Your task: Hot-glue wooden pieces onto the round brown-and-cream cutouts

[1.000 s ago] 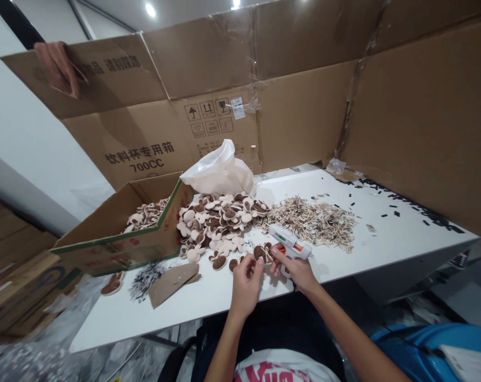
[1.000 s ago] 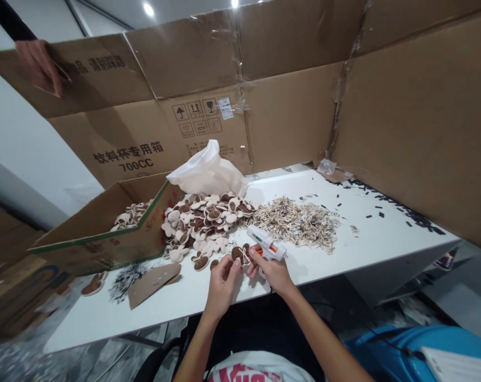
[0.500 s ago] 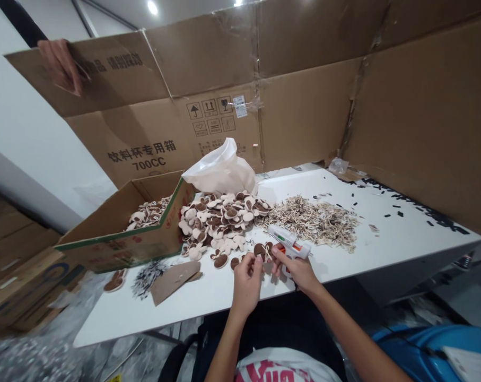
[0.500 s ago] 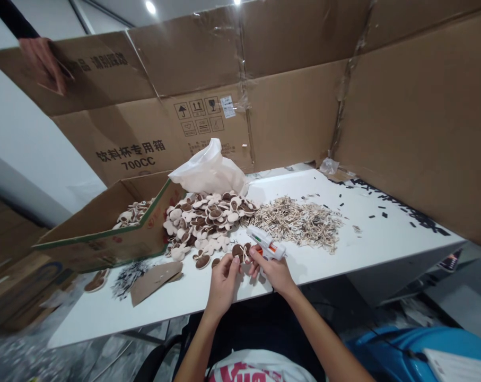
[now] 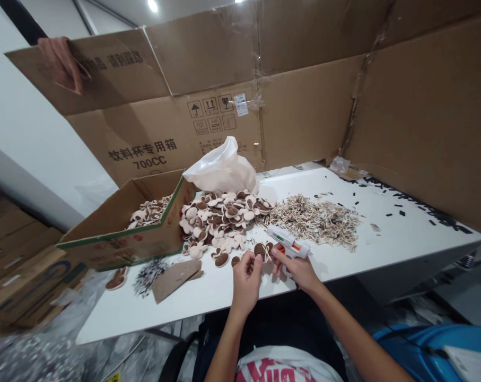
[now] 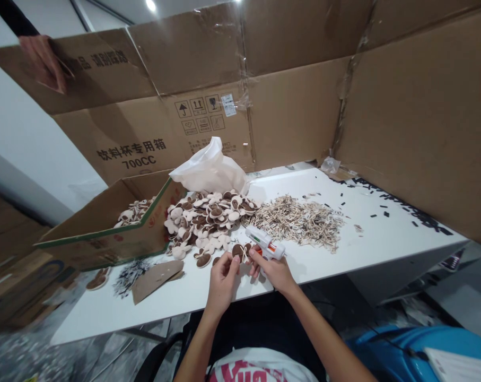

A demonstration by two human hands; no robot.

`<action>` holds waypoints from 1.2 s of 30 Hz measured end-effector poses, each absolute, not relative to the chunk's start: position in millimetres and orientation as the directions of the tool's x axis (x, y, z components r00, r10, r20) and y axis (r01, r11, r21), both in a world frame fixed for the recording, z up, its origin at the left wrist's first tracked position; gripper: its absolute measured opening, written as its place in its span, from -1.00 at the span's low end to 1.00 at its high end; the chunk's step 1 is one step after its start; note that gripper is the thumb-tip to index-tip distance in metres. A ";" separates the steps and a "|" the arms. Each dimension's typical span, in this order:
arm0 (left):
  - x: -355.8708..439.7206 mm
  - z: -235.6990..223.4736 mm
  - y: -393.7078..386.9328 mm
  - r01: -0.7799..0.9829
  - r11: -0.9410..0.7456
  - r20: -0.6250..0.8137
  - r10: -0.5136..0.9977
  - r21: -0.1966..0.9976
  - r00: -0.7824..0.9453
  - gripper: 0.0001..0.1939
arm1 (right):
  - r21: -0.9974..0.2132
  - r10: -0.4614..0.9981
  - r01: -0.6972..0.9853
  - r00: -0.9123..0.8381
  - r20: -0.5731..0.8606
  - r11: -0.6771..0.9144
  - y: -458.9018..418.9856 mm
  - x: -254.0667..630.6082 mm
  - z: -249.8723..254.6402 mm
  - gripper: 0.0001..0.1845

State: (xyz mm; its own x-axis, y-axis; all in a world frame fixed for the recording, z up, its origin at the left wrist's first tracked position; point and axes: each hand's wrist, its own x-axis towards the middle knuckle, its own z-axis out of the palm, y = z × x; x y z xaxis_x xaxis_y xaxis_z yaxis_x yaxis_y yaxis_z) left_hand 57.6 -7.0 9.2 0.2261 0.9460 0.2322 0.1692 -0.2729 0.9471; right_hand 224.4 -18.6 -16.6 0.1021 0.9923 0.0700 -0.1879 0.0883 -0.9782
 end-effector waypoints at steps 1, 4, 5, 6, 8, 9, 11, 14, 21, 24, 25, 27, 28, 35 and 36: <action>57.2 9.2 -6.8 0.172 -0.277 0.237 0.946 0.945 0.221 -0.59 | -0.980 0.993 -0.178 0.093 0.068 0.084 -19.0 224.7 -16.6 -0.52; 56.2 9.1 -6.4 0.183 -0.291 0.252 0.945 0.939 0.209 -0.60 | -0.987 0.996 -0.143 0.067 0.062 0.071 -20.7 224.7 -16.2 -0.53; 56.0 9.0 -6.4 0.184 -0.295 0.255 0.944 0.938 0.211 -0.61 | -0.988 0.996 -0.139 0.074 0.058 0.068 -21.3 224.4 -16.1 -0.54; 55.9 9.0 -6.4 0.184 -0.297 0.256 0.942 0.937 0.215 -0.61 | -0.988 0.995 -0.140 0.083 0.055 0.066 -21.7 224.1 -15.9 -0.55; 56.1 9.2 -6.5 0.182 -0.290 0.249 0.943 0.940 0.220 -0.61 | -0.987 0.993 -0.144 0.107 0.053 0.068 -22.1 223.6 -15.4 -0.55; 56.3 9.4 -6.6 0.177 -0.281 0.239 0.945 0.943 0.225 -0.60 | -0.988 0.992 -0.139 0.111 0.053 0.069 -22.2 223.5 -14.8 -0.55; 56.9 10.0 -7.0 0.162 -0.258 0.215 0.947 0.952 0.240 -0.58 | -0.989 0.992 -0.127 0.116 0.058 0.072 -22.0 223.6 -13.2 -0.55; 56.8 10.6 -7.7 0.131 -0.250 0.210 0.941 0.959 0.264 -0.58 | -0.986 0.989 -0.143 0.131 0.065 0.084 -21.3 223.9 -10.8 -0.54; 53.9 7.0 -7.5 0.021 -0.237 0.223 0.937 0.971 0.269 -0.56 | -0.987 0.992 -0.145 0.113 0.048 0.064 -20.6 223.9 -12.0 -0.54; 54.4 4.3 -7.2 0.021 -0.240 0.229 0.948 0.971 0.221 -0.59 | -0.988 0.992 -0.141 0.116 0.049 0.066 -21.0 223.9 -12.0 -0.54; 54.6 3.4 -6.9 0.011 -0.238 0.231 0.954 0.971 0.188 -0.63 | -0.987 0.991 -0.143 0.120 0.055 0.072 -21.0 223.8 -11.6 -0.55; 54.7 1.3 -6.0 -0.021 -0.227 0.228 0.968 0.974 0.105 -0.68 | -0.985 0.990 -0.148 0.128 0.066 0.085 -20.7 223.2 -10.1 -0.55; 54.4 0.3 -5.3 -0.034 -0.221 0.223 0.972 0.975 0.069 -0.68 | -0.984 0.989 -0.153 0.134 0.070 0.090 -20.6 222.8 -9.0 -0.55; 52.6 -3.4 -3.0 -0.088 -0.300 0.307 0.949 0.950 0.074 -0.63 | -0.978 0.977 -0.183 0.203 0.064 0.102 -20.0 220.0 -4.8 -0.54; 53.0 -3.4 -3.2 -0.100 -0.307 0.316 0.945 0.946 0.082 -0.61 | -0.978 0.975 -0.184 0.212 0.061 0.101 -19.6 219.9 -5.9 -0.54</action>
